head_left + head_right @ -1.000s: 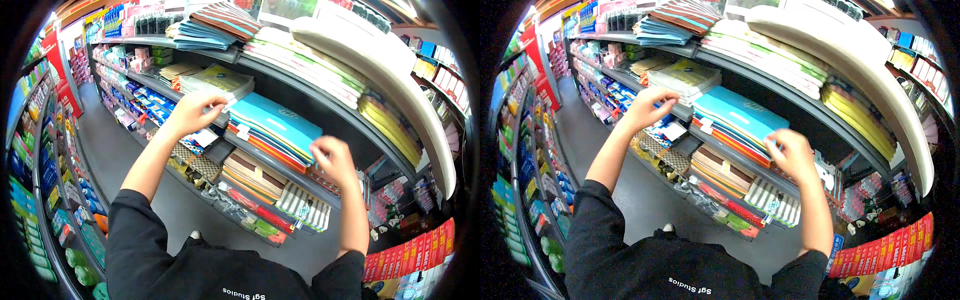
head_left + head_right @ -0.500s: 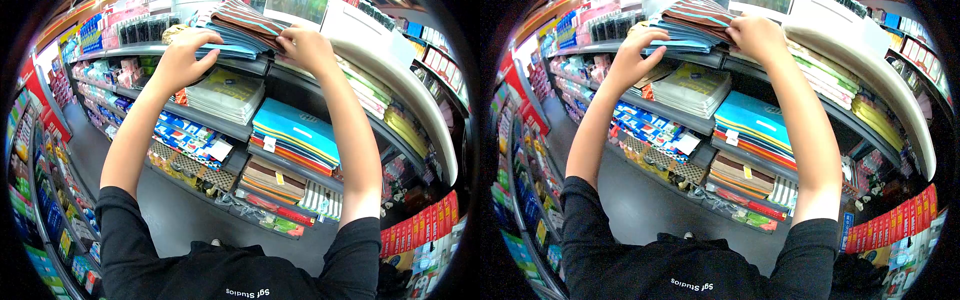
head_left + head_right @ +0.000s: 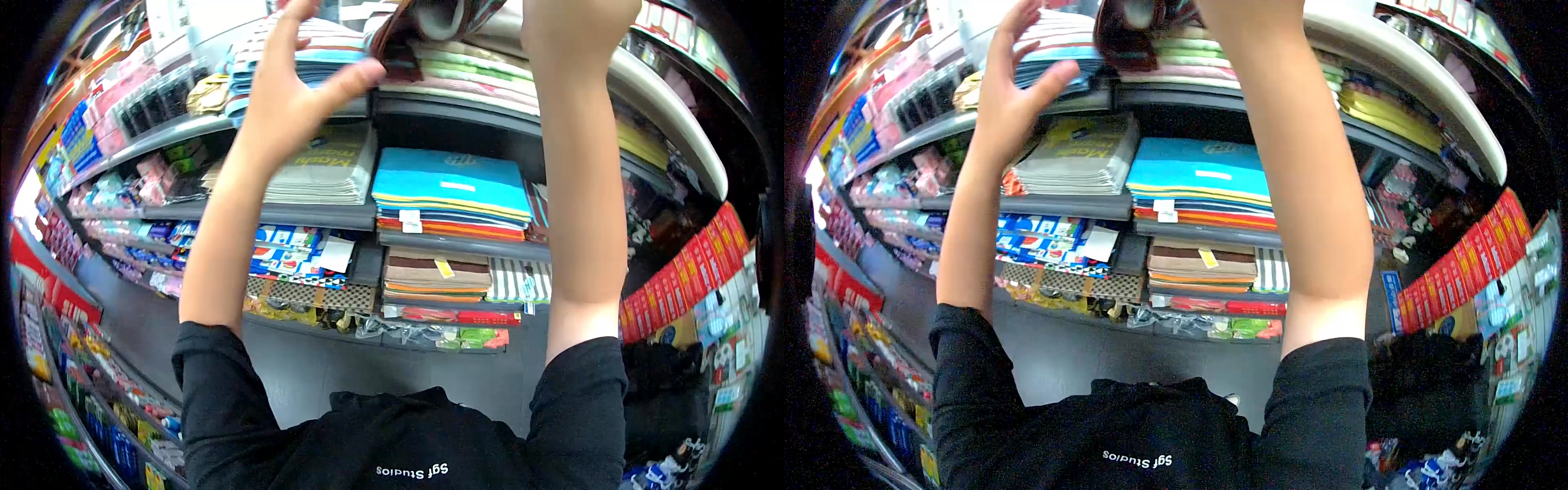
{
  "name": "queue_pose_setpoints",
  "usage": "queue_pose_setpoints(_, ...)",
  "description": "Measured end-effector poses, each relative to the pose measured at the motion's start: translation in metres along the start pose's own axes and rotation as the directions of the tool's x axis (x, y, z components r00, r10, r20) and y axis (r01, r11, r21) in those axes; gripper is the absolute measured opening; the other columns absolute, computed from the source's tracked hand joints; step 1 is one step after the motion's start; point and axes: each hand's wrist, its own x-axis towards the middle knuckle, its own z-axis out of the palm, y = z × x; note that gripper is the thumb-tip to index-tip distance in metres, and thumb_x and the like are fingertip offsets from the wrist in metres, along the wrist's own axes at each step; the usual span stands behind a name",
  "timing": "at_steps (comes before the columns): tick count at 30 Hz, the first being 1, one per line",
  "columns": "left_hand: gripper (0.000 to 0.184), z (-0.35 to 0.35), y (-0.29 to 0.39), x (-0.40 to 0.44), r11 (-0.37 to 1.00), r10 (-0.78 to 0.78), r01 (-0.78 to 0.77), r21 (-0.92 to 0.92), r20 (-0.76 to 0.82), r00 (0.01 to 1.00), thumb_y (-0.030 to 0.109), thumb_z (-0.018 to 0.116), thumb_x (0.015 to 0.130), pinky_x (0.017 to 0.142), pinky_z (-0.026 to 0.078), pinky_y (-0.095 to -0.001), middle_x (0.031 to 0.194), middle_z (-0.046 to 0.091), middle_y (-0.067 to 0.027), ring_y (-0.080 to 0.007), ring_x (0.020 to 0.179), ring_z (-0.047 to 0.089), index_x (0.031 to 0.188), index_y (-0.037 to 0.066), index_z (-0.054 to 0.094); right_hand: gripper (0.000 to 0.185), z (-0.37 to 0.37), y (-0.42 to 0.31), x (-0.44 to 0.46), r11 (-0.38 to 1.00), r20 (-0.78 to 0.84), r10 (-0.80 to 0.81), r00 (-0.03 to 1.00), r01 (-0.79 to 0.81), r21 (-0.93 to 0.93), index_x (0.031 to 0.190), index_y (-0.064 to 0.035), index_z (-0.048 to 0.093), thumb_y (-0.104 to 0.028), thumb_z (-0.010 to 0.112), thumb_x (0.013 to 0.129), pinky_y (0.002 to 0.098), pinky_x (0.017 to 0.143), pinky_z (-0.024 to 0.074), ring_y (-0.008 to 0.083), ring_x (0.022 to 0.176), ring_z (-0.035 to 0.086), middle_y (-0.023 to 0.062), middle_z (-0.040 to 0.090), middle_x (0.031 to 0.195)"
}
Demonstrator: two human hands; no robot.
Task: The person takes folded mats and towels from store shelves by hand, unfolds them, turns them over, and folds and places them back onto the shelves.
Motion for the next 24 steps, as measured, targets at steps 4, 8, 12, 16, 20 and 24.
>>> queue_pose_setpoints(4, 0.059, 0.055, 0.030, -0.036, 0.946, 0.243, -0.266, -0.185, -0.141, 0.960, 0.022, 0.071, 0.070, 0.093, 0.037, -0.0368, 0.118, 0.053, -0.0136, -0.0293, 0.107, 0.050, 0.121, 0.005, 0.048, 0.020, -0.025, -0.035, -0.058, 0.959, 0.195, 0.282, 0.939, -0.273, -0.071, 0.083, -0.0031, 0.059, -0.022, 0.057, 0.085, 0.0287, 0.053, 0.0459, 0.0184, 0.059, 0.057, 0.0077, 0.060, 0.073)
queue_pose_setpoints(8, 0.050, 0.077, 0.028, -0.080, 0.932, 0.283, -0.288, -0.221, -0.053, 0.958, 0.014, 0.073, 0.066, 0.087, 0.041, -0.0358, 0.110, 0.057, -0.0125, -0.0278, 0.099, 0.054, 0.111, 0.003, 0.055, 0.024, -0.071, -0.085, -0.117, 0.971, 0.361, 0.204, 0.910, -0.234, 0.040, 0.079, -0.0020, 0.058, -0.024, 0.055, 0.086, 0.0338, 0.057, 0.0445, 0.0207, 0.059, 0.054, 0.0096, 0.059, 0.075)
queue_pose_setpoints(12, 0.036, 0.089, 0.045, -0.132, 0.906, 0.283, -0.246, -0.344, 0.061, 0.957, 0.001, 0.066, 0.056, 0.073, 0.045, -0.0354, 0.095, 0.062, -0.0102, -0.0280, 0.084, 0.059, 0.092, 0.003, 0.061, 0.011, -0.115, -0.132, -0.169, 0.794, 0.530, 0.394, 0.751, -0.569, 0.214, 0.080, -0.0018, 0.057, -0.011, 0.064, 0.078, 0.0341, 0.058, 0.0452, 0.0247, 0.065, 0.056, 0.0094, 0.056, 0.076)
queue_pose_setpoints(16, 0.028, 0.113, 0.037, -0.205, 0.896, 0.046, 0.141, -0.422, 0.403, 0.914, -0.001, 0.063, 0.057, 0.070, 0.047, -0.0355, 0.084, 0.062, -0.0105, -0.0284, 0.078, 0.060, 0.085, 0.003, 0.061, 0.013, -0.129, -0.152, -0.222, 0.717, 0.420, 0.644, 0.640, -0.696, -0.037, 0.080, -0.0010, 0.055, -0.012, 0.061, 0.081, 0.0323, 0.062, 0.0438, 0.0226, 0.068, 0.053, 0.0112, 0.054, 0.079)
queue_pose_setpoints(20, 0.021, 0.149, 0.019, -0.279, 0.859, -0.275, 0.459, -0.227, 0.553, 0.786, 0.007, 0.063, 0.070, 0.070, 0.047, -0.0375, 0.087, 0.063, -0.0146, -0.0333, 0.081, 0.061, 0.090, 0.003, 0.061, 0.017, -0.134, -0.143, -0.295, 0.280, 0.027, 0.958, 0.285, -0.951, 0.131, 0.085, 0.0009, 0.052, -0.014, 0.048, 0.092, 0.0160, 0.051, 0.0390, 0.0060, 0.063, 0.048, 0.0034, 0.048, 0.082)
queue_pose_setpoints(24, 0.024, 0.154, 0.007, -0.304, 0.852, -0.367, 0.515, -0.090, 0.599, 0.712, 0.009, 0.063, 0.073, 0.068, 0.048, -0.0367, 0.085, 0.063, -0.0161, -0.0324, 0.078, 0.062, 0.097, 0.006, 0.063, 0.016, -0.147, -0.142, -0.342, 0.274, -0.039, 0.961, 0.274, -0.962, -0.008, 0.088, -0.0004, 0.053, -0.015, 0.047, 0.093, 0.0199, 0.063, 0.0410, 0.0072, 0.070, 0.049, 0.0018, 0.050, 0.087)
